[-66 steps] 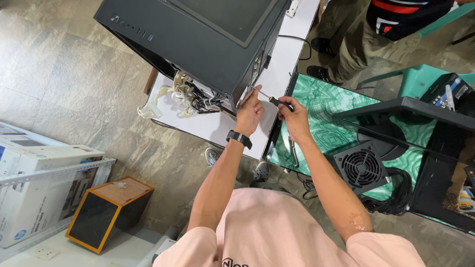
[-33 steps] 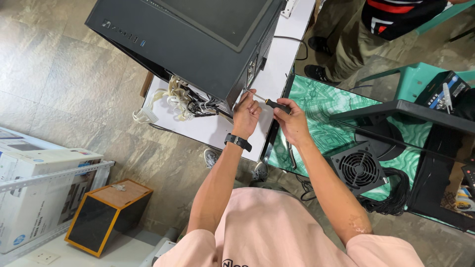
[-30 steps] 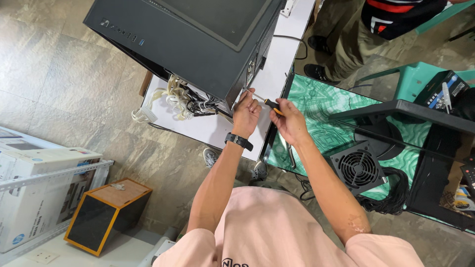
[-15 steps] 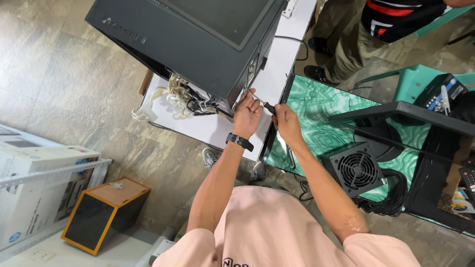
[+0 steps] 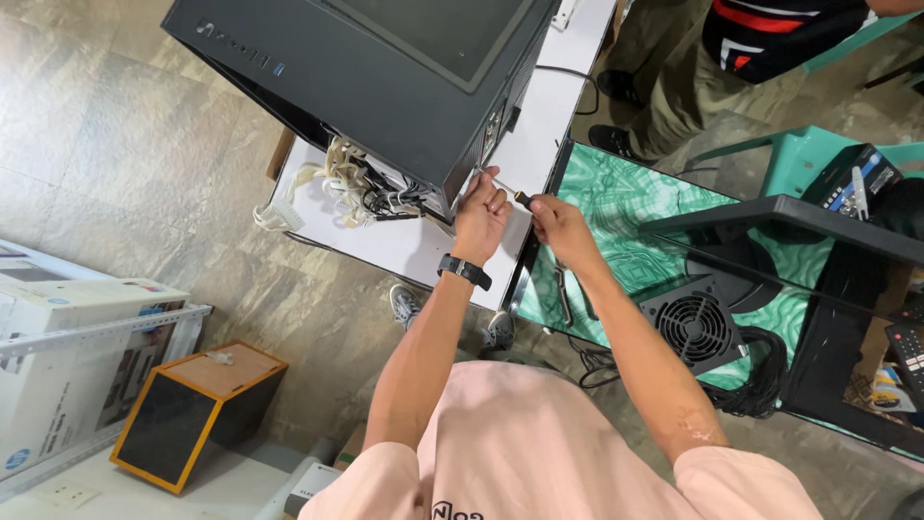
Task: The person unscrews the side panel of a desktop computer case with a screwdriver, removes the panel, and works inside the case handling internal components and cables. They use pliers and a screwdriver while positioning parts and connecting cables inside the open case.
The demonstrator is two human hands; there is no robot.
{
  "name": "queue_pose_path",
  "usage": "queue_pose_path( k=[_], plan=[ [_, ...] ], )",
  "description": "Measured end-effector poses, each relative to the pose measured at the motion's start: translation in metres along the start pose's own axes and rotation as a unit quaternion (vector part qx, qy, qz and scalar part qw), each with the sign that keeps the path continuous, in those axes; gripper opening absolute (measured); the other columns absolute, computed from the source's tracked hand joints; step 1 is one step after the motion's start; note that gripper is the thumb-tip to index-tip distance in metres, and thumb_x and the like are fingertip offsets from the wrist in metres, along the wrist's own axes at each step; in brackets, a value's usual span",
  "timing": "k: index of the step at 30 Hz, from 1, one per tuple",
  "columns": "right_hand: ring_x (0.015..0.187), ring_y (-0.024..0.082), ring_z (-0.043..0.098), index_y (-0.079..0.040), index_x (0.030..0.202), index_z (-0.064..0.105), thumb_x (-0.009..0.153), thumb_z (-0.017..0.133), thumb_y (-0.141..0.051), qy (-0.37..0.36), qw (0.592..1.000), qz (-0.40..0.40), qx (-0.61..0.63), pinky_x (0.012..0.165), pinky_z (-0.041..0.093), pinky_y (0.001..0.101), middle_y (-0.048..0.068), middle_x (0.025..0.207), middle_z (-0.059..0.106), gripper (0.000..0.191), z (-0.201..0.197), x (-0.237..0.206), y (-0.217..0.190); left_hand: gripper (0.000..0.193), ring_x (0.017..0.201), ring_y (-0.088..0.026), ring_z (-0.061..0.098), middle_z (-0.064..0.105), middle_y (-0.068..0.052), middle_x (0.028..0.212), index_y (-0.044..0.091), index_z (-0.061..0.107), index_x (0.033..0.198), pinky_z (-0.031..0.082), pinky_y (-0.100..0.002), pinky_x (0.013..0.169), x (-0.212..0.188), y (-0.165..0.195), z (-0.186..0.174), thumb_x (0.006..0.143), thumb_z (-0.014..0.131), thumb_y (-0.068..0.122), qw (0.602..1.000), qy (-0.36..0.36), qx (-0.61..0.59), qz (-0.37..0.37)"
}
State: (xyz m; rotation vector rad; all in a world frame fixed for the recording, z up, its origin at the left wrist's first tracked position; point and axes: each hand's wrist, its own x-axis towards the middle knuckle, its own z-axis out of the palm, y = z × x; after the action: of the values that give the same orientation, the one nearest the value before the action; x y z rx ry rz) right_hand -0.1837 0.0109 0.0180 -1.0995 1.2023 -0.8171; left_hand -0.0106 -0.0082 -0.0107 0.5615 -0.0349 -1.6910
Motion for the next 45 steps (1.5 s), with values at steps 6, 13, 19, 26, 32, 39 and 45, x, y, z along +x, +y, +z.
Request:
queue_pose_path(
  k=[6,13,19,26,32,39,45],
  plan=[
    [0.082,0.041,0.061,0.006,0.116,0.065,0.098,0.067,-0.014,0.141,0.837,-0.360,-0.386,0.072,0.049,0.0453,0.021,0.092,0.060,0.027,0.012,-0.014,-0.025,0.032,0.064,-0.007,0.035,0.032,0.004,0.071,-0.004,0.057,0.127,0.034,-0.025,0.060,-0.006,0.000,0.007,0.109,0.054,0.022,0.998,-0.013,0.046,-0.028],
    [0.059,0.021,0.056,-0.006,0.118,0.059,0.101,0.055,-0.031,0.059,0.986,0.065,0.144,0.052,0.041,0.0330,0.008,0.079,0.061,0.031,0.001,-0.007,-0.048,0.026,0.063,-0.007,0.034,0.033,0.004,0.072,-0.001,0.057,0.111,0.034,-0.025,0.061,0.008,-0.008,0.005,0.109,0.054,0.026,0.999,-0.018,0.039,-0.002],
    [0.049,0.012,0.044,-0.002,0.099,0.063,0.108,0.052,-0.031,0.000,0.984,0.107,0.142,0.044,0.035,0.0274,0.002,0.064,0.050,0.032,-0.010,-0.014,-0.038,0.026,0.064,-0.008,0.036,0.034,0.004,0.072,0.001,0.057,0.112,0.035,-0.025,0.062,-0.001,-0.008,0.007,0.109,0.055,0.026,1.000,-0.011,0.028,-0.002],
    [0.089,0.017,0.058,-0.002,0.111,0.059,0.091,0.070,0.003,0.133,0.932,-0.273,-0.199,0.076,0.048,0.0305,0.010,0.102,0.058,0.023,0.012,-0.015,-0.024,0.033,0.062,-0.006,0.034,0.035,0.006,0.070,-0.005,0.063,0.113,0.033,-0.024,0.059,-0.007,-0.011,0.011,0.107,0.058,0.027,0.987,-0.002,0.159,-0.013],
    [0.067,0.022,0.059,-0.005,0.122,0.054,0.103,0.051,-0.031,0.069,0.982,0.103,0.140,0.056,0.049,0.0331,0.011,0.089,0.064,0.032,-0.010,-0.007,-0.014,0.035,0.062,-0.005,0.033,0.035,0.006,0.069,-0.006,0.064,0.114,0.034,-0.024,0.059,-0.006,-0.009,0.012,0.107,0.059,0.027,0.990,-0.002,0.141,0.001],
    [0.077,0.013,0.054,0.000,0.115,0.056,0.093,0.070,-0.004,0.070,0.989,-0.126,-0.020,0.063,0.044,0.0288,0.006,0.096,0.058,0.027,-0.001,-0.010,-0.003,0.035,0.060,-0.006,0.033,0.035,0.006,0.067,-0.003,0.064,0.114,0.032,-0.024,0.056,-0.009,-0.007,0.013,0.104,0.064,0.030,0.985,0.027,0.171,-0.011],
    [0.071,0.013,0.062,-0.016,0.118,0.054,0.095,0.059,-0.016,0.075,0.962,0.110,0.237,0.062,0.055,0.0309,0.002,0.091,0.063,0.024,-0.002,-0.008,-0.016,0.043,0.061,-0.006,0.032,0.035,0.006,0.067,-0.009,0.067,0.122,0.030,-0.023,0.058,-0.004,-0.004,0.005,0.103,0.067,0.029,0.975,0.022,0.219,0.001]
  ],
)
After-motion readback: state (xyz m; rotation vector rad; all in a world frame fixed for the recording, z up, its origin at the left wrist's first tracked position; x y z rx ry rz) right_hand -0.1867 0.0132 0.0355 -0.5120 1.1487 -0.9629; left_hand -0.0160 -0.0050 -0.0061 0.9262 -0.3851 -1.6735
